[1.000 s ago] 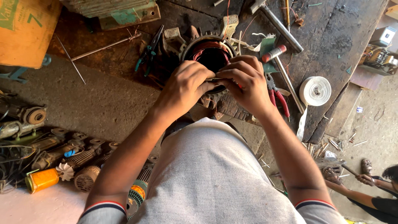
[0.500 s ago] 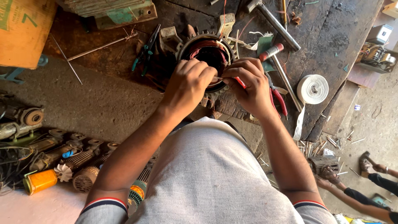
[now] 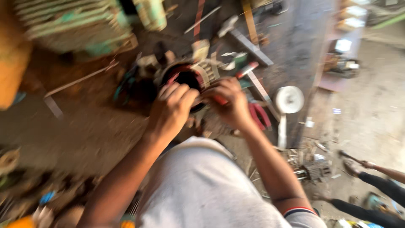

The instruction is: The person works on an electric motor stator on a workbench. They cut thin wooden wedges and insulation strips with scissors, shape them by hand, and press the wedges into the stator slots between the copper windings, adjusting the windings as they go.

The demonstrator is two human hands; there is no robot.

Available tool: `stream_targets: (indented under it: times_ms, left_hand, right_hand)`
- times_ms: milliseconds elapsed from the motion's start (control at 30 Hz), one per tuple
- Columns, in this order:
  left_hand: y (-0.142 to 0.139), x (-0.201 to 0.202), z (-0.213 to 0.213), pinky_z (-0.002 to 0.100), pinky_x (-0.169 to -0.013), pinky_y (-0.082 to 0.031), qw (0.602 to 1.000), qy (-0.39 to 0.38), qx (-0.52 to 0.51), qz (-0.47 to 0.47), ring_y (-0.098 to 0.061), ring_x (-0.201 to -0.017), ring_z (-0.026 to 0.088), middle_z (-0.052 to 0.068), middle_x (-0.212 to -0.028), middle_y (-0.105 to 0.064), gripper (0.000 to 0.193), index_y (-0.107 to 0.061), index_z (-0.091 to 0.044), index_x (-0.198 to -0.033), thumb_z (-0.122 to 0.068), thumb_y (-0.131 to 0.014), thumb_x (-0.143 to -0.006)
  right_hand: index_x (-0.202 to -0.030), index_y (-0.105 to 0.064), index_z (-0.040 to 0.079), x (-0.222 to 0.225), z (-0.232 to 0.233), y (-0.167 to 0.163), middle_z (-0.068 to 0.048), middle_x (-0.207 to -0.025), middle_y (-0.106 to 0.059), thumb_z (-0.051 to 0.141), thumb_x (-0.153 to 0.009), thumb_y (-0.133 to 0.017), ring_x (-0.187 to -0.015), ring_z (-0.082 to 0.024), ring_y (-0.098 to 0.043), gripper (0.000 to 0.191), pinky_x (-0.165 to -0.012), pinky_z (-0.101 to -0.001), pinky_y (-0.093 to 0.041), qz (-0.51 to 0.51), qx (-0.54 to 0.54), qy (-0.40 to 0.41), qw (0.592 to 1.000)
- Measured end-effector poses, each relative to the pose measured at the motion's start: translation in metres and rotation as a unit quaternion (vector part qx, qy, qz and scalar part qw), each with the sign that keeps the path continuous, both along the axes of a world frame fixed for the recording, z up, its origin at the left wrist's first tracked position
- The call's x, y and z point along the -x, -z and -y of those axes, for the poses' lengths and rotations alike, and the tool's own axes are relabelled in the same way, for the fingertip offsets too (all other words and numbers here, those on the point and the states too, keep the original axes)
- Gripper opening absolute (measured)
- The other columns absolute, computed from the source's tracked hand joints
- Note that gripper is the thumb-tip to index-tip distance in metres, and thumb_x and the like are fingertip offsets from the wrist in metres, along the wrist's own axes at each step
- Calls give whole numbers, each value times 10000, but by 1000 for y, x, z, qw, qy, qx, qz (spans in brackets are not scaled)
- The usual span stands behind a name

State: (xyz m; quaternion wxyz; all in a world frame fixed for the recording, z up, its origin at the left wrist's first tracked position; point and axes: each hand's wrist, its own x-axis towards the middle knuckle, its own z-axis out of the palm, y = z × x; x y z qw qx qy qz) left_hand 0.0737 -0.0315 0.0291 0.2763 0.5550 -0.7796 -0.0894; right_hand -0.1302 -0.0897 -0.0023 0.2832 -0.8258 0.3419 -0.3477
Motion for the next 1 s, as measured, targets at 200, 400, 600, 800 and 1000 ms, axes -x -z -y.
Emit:
stream_targets:
  times_ms: [200,400,600,800,1000]
  left_hand:
    - [-8,14,4,444,-834,-493,999,9,19,29,-619,-912,294,97,-940,-626,148,-676,-39,-1046,-45,-637,-903]
    - [-17,9,-3,449,-882,-516,992,-4,-46,116,-629,-958,305,94,-945,-613,110,-655,-71,-964,-59,-662,-855]
    - [-6,-2,-13,416,-843,-532,999,-11,46,2,-624,-988,313,104,-1016,-613,187,-649,-31,-1074,9,-620,-894]
    - [11,3,-10,364,-739,-524,994,4,20,110,-615,-798,217,67,-818,-588,87,-618,-58,-873,-19,-654,-942]
    - [22,9,-6,361,-747,-531,987,-11,67,144,-614,-821,214,62,-841,-598,75,-618,-73,-861,-67,-686,-891]
  right_hand:
    - [-1010,-754,163,6,5,-9,12,-1027,-711,157,-858,-823,-1061,-235,-619,167,-983,-396,-496,-3,-4,-24,1000]
    - [-1053,-765,119,-1,14,-15,-12,-978,-708,160,-836,-834,-963,-277,-603,232,-862,-425,-466,-128,95,-48,986]
    - [-1052,-747,107,6,20,-6,-29,-1048,-760,67,-835,-824,-1007,-256,-684,233,-902,-381,-537,-22,-37,-89,995]
    - [-1021,-753,104,3,11,3,-19,-1003,-759,34,-862,-832,-946,-185,-732,190,-823,-312,-589,17,-83,-36,996]
    - [-1020,-759,100,2,11,-1,-9,-994,-765,53,-861,-846,-960,-184,-723,187,-838,-323,-584,-8,-60,-37,997]
